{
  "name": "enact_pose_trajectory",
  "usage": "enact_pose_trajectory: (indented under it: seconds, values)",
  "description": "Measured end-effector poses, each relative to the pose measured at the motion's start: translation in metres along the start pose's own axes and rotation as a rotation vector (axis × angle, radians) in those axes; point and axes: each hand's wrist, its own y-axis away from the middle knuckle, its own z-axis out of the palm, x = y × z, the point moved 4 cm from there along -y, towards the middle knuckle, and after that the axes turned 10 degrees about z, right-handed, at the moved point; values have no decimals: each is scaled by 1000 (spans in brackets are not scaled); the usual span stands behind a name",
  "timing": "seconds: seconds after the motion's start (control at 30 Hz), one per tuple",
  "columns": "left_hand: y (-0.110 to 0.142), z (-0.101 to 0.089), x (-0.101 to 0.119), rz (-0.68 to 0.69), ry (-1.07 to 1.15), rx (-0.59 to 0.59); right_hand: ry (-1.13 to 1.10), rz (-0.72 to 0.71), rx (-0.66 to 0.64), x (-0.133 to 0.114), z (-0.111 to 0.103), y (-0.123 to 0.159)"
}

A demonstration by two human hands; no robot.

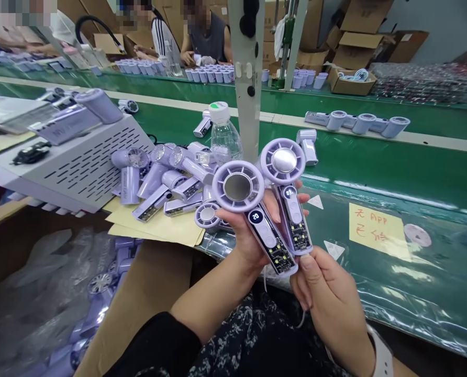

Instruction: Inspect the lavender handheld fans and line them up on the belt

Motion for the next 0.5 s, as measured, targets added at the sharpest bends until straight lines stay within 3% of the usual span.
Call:
enact_pose_trajectory:
  seconds: [0.1,0.23,0.37,0.5]
  values:
    - [-7,3,-9,24,48,-35,-32,28,66,-2,-3,-5]
    - [-12,-1,-16,25,-24,-71,39,28,-13,1,-12,-22]
    - [-9,-2,-15,31,-164,-50,144,-126,-73,-4,-22,-26]
    - [-7,11,-4,42,-202,-34,253,-243,-118,-6,-40,-16]
